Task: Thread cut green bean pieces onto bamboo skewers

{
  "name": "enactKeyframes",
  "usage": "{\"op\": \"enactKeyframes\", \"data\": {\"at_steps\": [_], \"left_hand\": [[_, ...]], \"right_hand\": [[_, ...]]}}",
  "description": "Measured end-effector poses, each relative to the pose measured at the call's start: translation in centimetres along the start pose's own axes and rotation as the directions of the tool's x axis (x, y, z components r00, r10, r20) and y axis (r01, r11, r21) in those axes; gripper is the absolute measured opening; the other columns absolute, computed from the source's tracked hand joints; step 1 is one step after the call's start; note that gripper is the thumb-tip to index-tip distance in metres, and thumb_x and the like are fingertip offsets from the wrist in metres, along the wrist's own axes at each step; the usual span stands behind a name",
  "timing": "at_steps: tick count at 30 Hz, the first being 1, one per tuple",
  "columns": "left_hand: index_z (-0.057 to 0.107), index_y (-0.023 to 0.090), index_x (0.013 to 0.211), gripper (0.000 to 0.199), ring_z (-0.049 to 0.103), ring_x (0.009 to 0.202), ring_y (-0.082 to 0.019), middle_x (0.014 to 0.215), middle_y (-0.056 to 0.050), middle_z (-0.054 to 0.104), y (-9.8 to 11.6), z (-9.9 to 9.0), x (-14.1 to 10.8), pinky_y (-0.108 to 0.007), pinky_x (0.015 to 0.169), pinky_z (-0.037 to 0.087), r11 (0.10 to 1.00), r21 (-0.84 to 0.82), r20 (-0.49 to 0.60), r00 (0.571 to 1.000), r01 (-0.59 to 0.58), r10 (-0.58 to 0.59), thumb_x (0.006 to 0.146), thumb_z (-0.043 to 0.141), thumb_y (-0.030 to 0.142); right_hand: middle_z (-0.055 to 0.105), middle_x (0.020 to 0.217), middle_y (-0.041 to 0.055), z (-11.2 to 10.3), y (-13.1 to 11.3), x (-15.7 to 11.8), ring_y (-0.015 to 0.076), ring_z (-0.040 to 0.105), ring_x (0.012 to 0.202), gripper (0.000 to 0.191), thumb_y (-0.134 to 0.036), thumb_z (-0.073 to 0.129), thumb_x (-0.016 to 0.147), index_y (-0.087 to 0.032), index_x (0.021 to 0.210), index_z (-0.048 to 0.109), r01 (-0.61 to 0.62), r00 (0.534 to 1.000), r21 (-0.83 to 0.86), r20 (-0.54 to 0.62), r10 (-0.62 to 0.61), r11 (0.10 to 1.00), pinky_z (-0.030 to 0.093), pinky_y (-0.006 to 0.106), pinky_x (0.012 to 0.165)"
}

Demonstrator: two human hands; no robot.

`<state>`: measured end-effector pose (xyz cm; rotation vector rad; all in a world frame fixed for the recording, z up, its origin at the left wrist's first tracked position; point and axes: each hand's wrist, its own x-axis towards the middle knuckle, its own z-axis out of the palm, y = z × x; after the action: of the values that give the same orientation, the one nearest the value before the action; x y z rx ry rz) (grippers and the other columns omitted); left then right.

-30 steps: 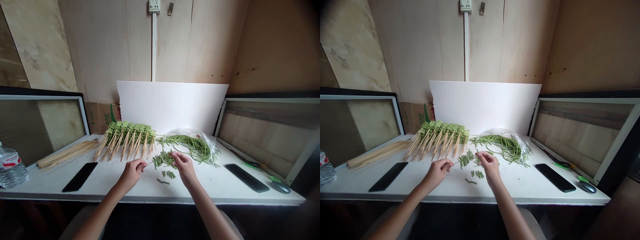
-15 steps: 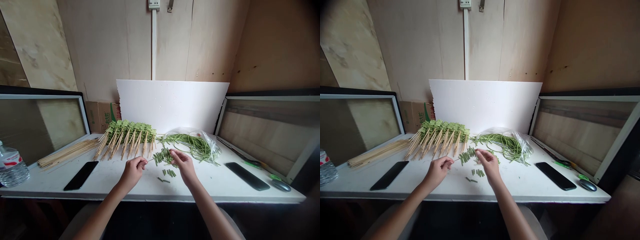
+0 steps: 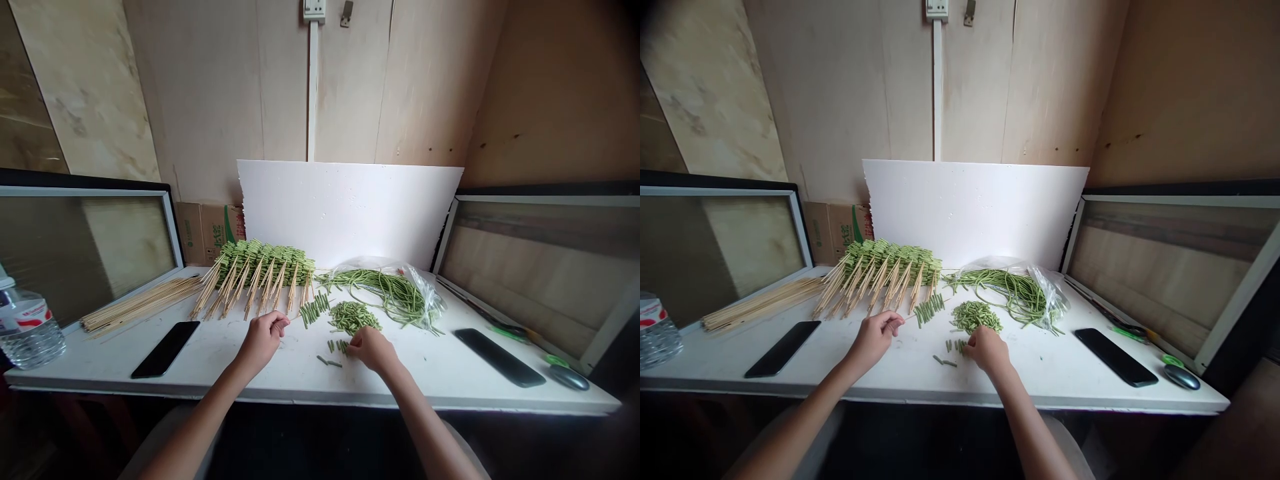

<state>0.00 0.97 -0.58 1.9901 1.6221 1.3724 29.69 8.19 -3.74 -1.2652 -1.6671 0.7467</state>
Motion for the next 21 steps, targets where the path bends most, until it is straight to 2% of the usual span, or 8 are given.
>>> {"op": "enactKeyframes", "data": {"at_steps": [6,9,12,14,17,21], "left_hand": [[0.069,0.018,0.084,0.028,0.054,0.057,-0.015,0.065,-0.001,0.061,-0.2,0.0,0.0,-0.025,0.057,0.041,1.0,-0.01,0.007,1.0,-0.002,0.002,0.097,0.049,0.034],[0.069,0.018,0.084,0.028,0.054,0.058,-0.015,0.065,0.0,0.061,-0.3,0.1,0.0,-0.025,0.058,0.042,1.0,-0.027,0.016,1.0,0.008,-0.008,0.096,0.049,0.035],[0.068,0.018,0.084,0.029,0.055,0.059,-0.015,0.066,0.0,0.06,-0.2,0.2,0.0,-0.024,0.057,0.043,0.998,-0.06,0.037,0.999,0.025,-0.023,0.096,0.05,0.037],[0.069,0.018,0.084,0.029,0.056,0.061,-0.016,0.066,-0.001,0.06,0.0,0.3,-0.1,-0.024,0.058,0.045,0.996,-0.087,0.052,0.998,0.033,-0.029,0.095,0.051,0.038],[0.07,0.017,0.086,0.03,0.057,0.061,-0.016,0.066,-0.002,0.061,0.5,0.4,-0.2,-0.026,0.061,0.046,0.994,-0.104,0.061,0.998,0.037,-0.031,0.095,0.052,0.039],[0.07,0.016,0.087,0.03,0.058,0.06,-0.016,0.065,-0.002,0.062,0.9,0.6,-0.3,-0.026,0.062,0.046,0.994,-0.102,0.064,0.998,0.029,-0.022,0.096,0.052,0.039]], "right_hand": [[0.073,0.062,0.0071,0.2,-0.5,-0.2,0.0223,0.063,0.057,0.018,-0.025,0.091,0.051,-0.024,0.051,0.072,-0.048,0.994,-0.247,0.081,0.07,0.968,0.04,0.03,0.052],[0.077,0.072,0.0085,0.0,-1.4,-0.1,0.0257,0.067,0.065,0.009,-0.028,0.086,0.062,-0.024,0.065,0.079,-0.026,0.993,-0.236,0.103,0.052,0.971,0.045,0.034,0.056],[0.078,0.081,0.0089,-0.3,-2.8,0.1,0.0254,0.068,0.073,0.021,-0.04,0.084,0.069,-0.022,0.078,0.081,-0.017,0.993,0.002,0.116,0.016,1.0,0.049,0.034,0.063],[0.077,0.086,0.0081,-0.6,-3.7,0.1,0.0226,0.067,0.073,0.032,-0.05,0.082,0.073,-0.021,0.086,0.081,-0.062,0.989,0.214,0.143,0.032,0.975,0.048,0.031,0.06],[0.075,0.088,0.0056,-0.9,-4.7,0.0,0.0185,0.064,0.076,0.036,-0.054,0.081,0.076,-0.022,0.092,0.08,-0.13,0.983,0.477,0.179,0.049,0.869,0.045,0.026,0.057],[0.076,0.104,0.0074,-0.9,-5.3,-0.2,0.0209,0.067,0.096,0.034,-0.052,0.08,0.08,-0.022,0.096,0.079,-0.193,0.971,0.656,0.236,0.045,0.73,0.049,0.023,0.063]]}}
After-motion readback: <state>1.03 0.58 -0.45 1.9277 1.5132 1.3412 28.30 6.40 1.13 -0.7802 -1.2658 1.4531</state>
